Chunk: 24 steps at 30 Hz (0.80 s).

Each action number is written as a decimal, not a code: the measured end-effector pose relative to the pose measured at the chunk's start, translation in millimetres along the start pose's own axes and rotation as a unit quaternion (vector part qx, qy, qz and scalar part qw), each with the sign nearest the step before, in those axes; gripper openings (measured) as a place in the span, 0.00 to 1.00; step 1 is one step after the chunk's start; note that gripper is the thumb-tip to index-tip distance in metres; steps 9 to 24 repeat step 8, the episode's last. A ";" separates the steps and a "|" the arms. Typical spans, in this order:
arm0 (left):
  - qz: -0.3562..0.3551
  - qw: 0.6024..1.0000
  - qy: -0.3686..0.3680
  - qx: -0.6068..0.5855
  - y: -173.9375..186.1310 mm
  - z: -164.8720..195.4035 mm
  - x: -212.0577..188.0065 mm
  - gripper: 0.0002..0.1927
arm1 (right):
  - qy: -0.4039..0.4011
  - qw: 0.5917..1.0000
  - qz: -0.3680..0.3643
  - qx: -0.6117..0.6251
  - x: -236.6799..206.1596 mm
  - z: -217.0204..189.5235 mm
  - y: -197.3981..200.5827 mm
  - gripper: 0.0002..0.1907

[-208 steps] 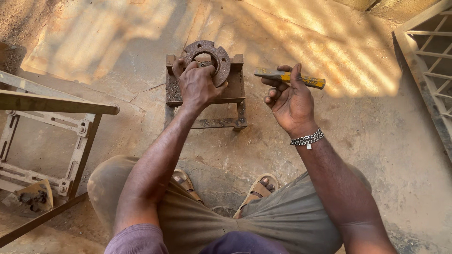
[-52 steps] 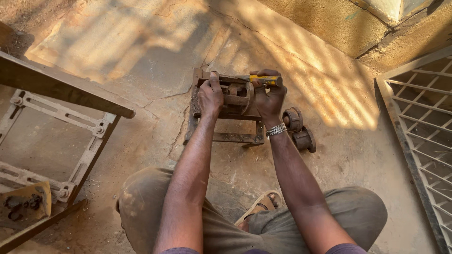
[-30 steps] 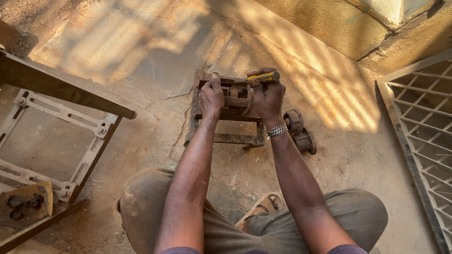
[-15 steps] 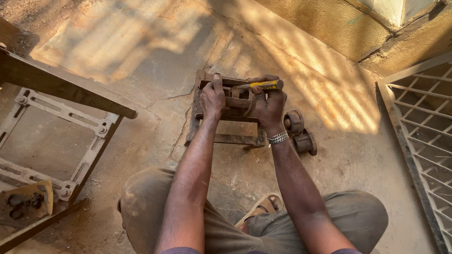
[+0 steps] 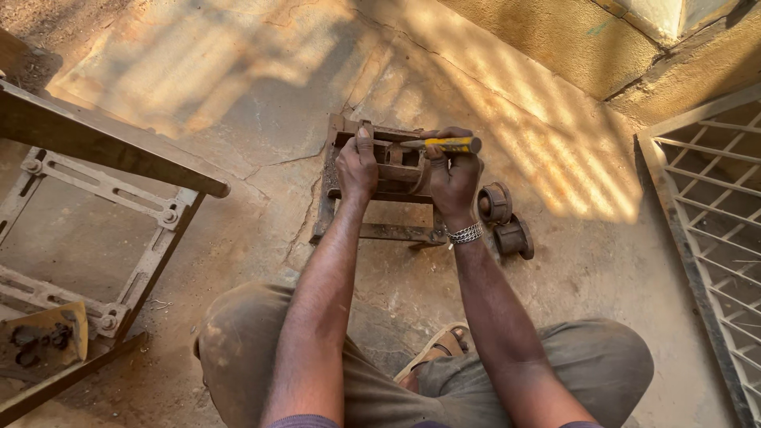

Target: The person sits on the ground and uses a yellow-handled scraper to remove rust and debris from a rusty cast-iron housing mounted on a small metal frame, working around the central opening and bolt holes, then continues scraping other surfaces of the assembly.

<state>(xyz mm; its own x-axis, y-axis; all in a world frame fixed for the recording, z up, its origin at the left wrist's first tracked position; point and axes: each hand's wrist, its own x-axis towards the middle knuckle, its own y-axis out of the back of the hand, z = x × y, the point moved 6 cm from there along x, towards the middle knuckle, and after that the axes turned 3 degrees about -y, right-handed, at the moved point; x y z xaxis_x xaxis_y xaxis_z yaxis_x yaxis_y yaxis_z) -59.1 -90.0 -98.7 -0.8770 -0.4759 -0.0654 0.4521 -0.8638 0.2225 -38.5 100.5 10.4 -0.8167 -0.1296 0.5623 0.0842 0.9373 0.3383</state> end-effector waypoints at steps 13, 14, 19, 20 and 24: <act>0.017 0.999 -0.029 -0.004 0.9 -1.2 4.5 0.40 | -0.039 0.999 -0.017 -0.018 14.8 0.1 -19.8 0.08; 0.017 0.999 -0.029 -0.004 0.9 -1.2 4.5 0.40 | -0.039 0.999 -0.017 -0.018 14.8 0.1 -19.8 0.08; 0.017 0.999 -0.029 -0.004 0.9 -1.2 4.5 0.40 | -0.039 0.999 -0.017 -0.018 14.8 0.1 -19.8 0.08; 0.017 0.999 -0.029 -0.004 0.9 -1.2 4.5 0.40 | -0.039 0.999 -0.017 -0.018 14.8 0.1 -19.8 0.08; 0.017 0.999 -0.029 -0.004 0.9 -1.2 4.5 0.40 | -0.039 0.999 -0.017 -0.018 14.8 0.1 -19.8 0.08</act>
